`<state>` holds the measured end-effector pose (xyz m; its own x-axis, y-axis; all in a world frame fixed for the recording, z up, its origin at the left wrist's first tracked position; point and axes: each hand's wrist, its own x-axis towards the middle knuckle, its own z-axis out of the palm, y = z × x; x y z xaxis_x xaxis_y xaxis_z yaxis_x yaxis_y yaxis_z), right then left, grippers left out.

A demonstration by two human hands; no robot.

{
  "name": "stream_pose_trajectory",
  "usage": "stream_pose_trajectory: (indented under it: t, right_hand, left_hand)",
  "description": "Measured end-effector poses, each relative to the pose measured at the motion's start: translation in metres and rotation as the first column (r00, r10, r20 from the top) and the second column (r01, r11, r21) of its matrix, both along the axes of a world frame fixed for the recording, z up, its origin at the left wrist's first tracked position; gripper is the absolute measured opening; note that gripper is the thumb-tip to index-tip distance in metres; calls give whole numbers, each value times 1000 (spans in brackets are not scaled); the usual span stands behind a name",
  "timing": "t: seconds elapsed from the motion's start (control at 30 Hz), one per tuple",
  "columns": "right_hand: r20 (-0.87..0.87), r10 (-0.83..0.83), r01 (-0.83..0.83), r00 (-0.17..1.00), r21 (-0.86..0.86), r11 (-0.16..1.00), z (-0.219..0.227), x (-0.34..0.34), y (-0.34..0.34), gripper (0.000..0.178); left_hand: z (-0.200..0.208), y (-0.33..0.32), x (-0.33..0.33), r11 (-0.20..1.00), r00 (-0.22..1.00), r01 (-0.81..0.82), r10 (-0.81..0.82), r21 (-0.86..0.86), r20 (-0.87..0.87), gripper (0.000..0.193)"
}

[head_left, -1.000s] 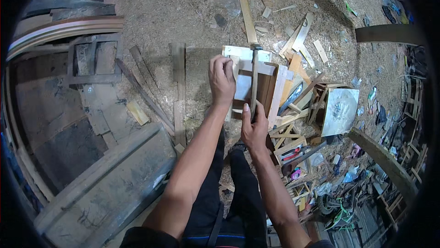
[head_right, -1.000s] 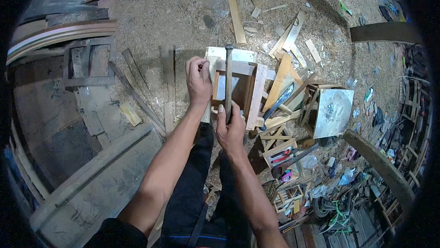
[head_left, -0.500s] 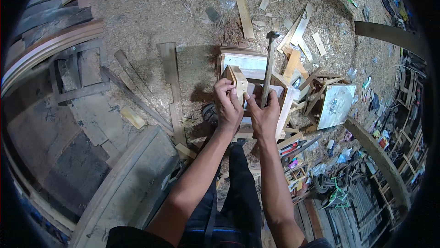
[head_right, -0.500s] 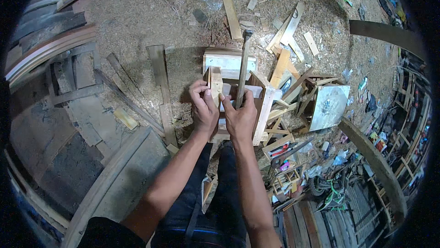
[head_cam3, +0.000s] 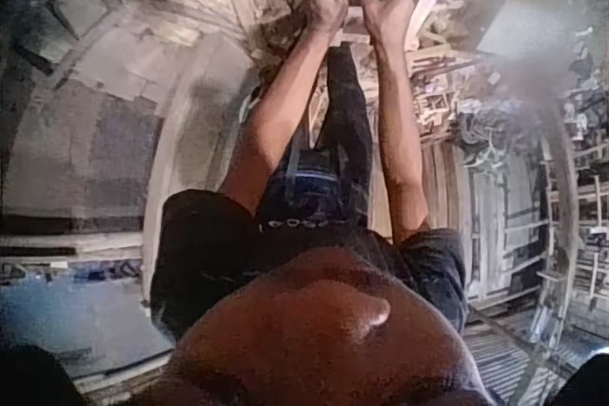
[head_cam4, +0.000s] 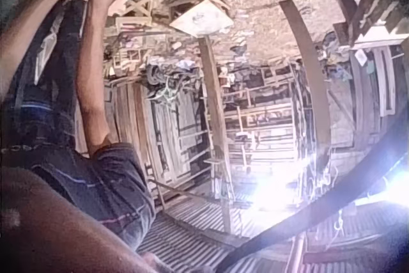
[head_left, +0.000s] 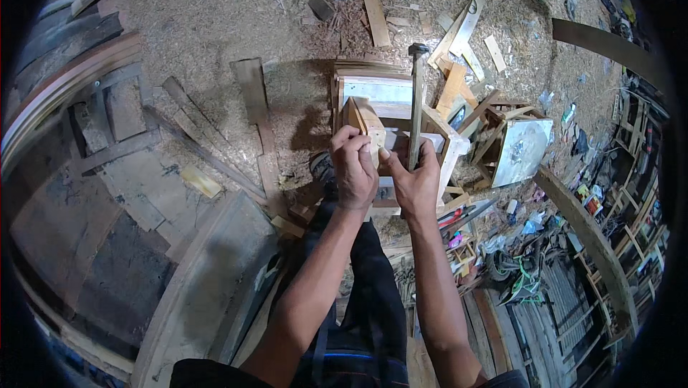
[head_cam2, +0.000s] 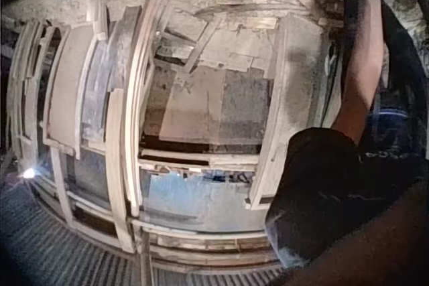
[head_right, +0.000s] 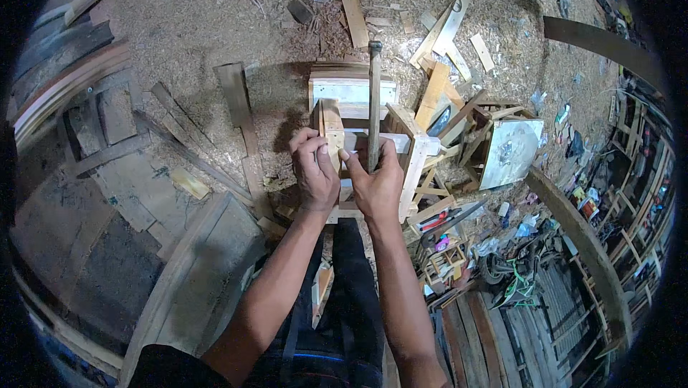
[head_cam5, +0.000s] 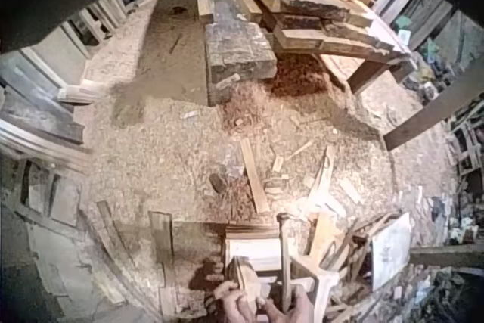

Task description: Assembling a small wooden structure using a hammer, nails, and pliers.

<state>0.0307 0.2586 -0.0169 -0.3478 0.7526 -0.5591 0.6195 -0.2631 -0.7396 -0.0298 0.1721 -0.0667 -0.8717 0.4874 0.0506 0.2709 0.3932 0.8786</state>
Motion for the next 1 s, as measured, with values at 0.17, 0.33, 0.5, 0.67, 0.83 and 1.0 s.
stream_pose_trajectory:
  t: [0.17,0.33,0.5,0.67,0.83,1.0]
  right_hand:
    - [35,62,-65,997,94,993,-2,-1,0,34]
    - [4,52,-52,999,116,992,-3,-2,-3,34]
    - [-9,58,-55,998,171,984,-1,0,-5,35]
    - [-32,75,-66,997,228,972,-5,0,-4,37]
    - [-27,85,-78,996,212,974,-11,2,-1,40]
    - [-45,101,-87,994,235,968,-11,4,-1,41]
  left_hand:
    - [5,0,-1,999,998,-10,8,33,63,14]
    - [11,0,-10,996,992,-72,65,61,109,13]
    - [17,-3,-25,997,982,-72,71,2,-174,11]
    - [13,-7,-28,991,993,-59,70,119,-91,13]
    - [12,-7,-30,991,998,-33,40,130,-49,11]
    - [6,-9,-40,981,965,93,-47,170,-257,10]
